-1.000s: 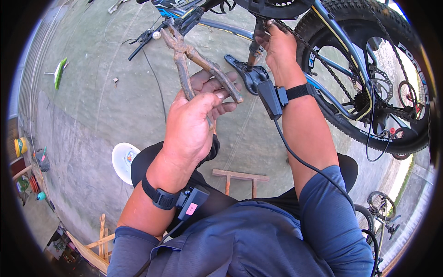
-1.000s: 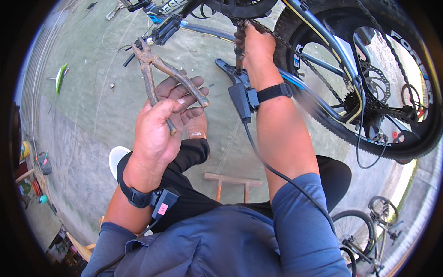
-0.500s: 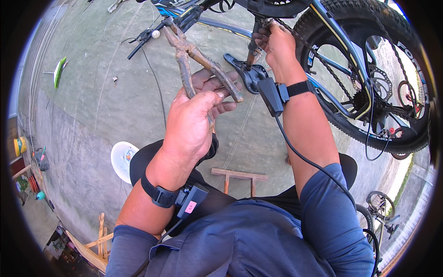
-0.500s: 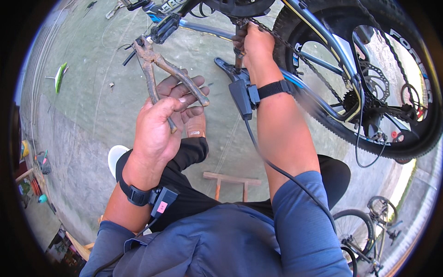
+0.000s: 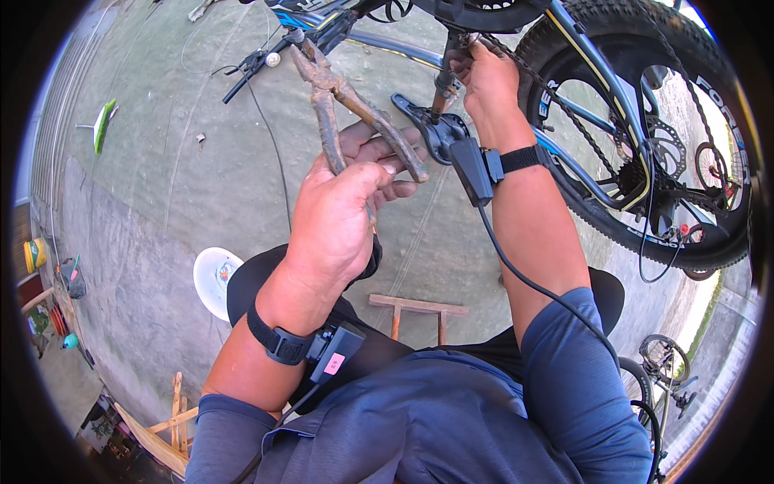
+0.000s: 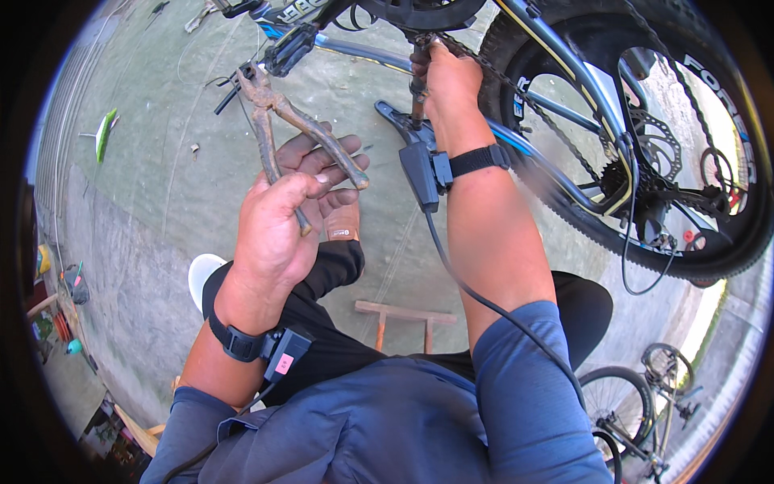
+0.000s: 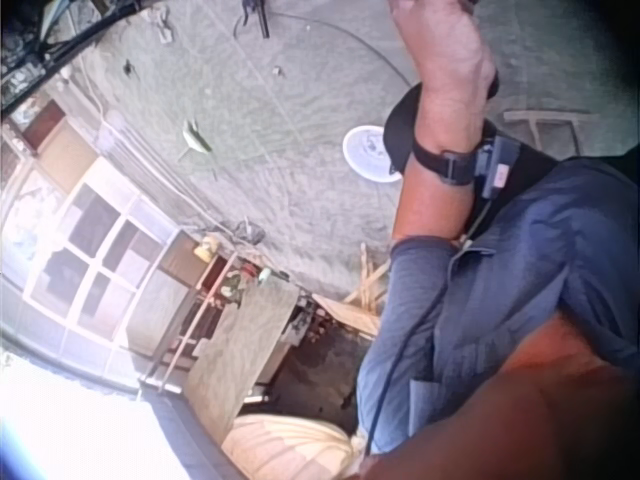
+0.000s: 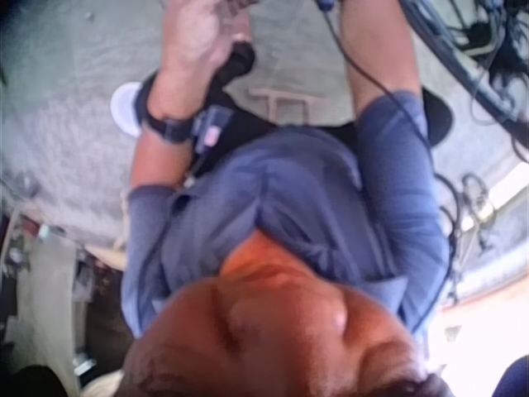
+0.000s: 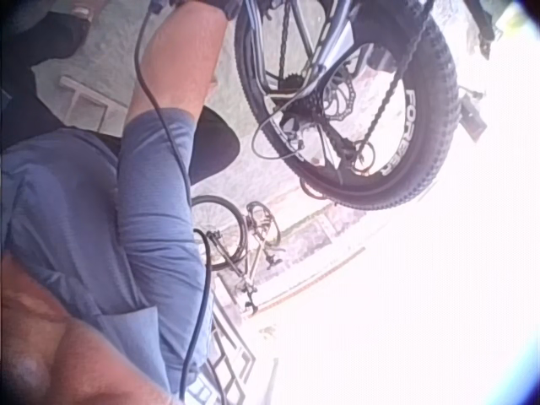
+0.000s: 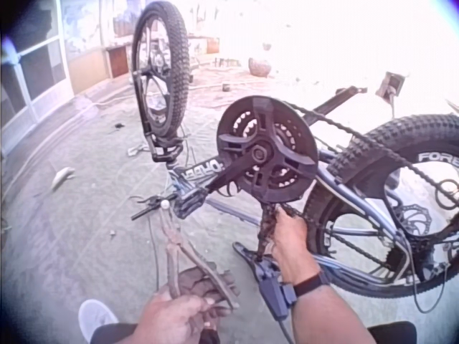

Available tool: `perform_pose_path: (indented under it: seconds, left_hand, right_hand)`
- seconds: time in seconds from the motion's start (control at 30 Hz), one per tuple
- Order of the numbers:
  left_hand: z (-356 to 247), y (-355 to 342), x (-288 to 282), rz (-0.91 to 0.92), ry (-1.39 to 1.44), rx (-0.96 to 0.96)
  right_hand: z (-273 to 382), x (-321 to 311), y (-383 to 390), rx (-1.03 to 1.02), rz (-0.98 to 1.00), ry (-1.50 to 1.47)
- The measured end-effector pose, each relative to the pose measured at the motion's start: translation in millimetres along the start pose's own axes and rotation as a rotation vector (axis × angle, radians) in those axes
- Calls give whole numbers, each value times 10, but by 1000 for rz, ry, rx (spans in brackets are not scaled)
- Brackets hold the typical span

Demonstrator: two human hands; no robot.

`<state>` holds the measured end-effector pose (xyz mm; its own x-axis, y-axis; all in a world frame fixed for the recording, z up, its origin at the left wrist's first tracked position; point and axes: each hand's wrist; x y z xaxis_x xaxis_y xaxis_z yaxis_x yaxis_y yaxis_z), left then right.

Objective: The person repairs a bicycle by first handling a brake assembly and then using pliers to adjust the chain and components near the rear wheel.

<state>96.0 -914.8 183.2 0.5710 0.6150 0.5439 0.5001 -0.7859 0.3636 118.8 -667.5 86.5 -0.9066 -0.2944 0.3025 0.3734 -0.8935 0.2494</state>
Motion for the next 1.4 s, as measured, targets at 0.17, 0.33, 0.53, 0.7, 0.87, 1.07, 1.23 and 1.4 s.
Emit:
perform_pose_path:
  seconds: [0.17,0.33,0.53,0.7,0.87,1.07,1.23,1.4]
  left_hand:
    - [1,8,-8,4,1,0]
    - [0,5,-8,9,-10,-10]
    - [10,0,-12,9,-13,-14]
    - [17,-3,-11,7,-14,-15]
    - [14,4,1,4,-35,-19]
    - [21,-4,-8,8,-32,-25]
    - [24,-4,-9,10,-35,-32]
    - [18,-4,-7,3,-44,-38]
  right_hand:
    - [36,15,39,70,-23,-145]
    - [2,-1,27,43,-28,-187]
    - [-2,-15,40,12,-15,-165]
    - [-26,-28,74,-35,-31,-149]
    - [-77,-28,21,-170,-84,34]
    - [-134,-17,0,-263,-116,106]
    - [-112,-10,4,-220,-109,98]
    - [-63,15,55,-154,-81,59]
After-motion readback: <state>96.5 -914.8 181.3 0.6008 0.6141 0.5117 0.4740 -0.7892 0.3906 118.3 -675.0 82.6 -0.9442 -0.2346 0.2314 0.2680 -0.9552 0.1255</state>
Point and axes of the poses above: each hand's wrist, its own y-axis away from the middle knuckle, its own x-axis out of the palm, z = x × y, and after that the axes turned 1 degree about -y, right-handed
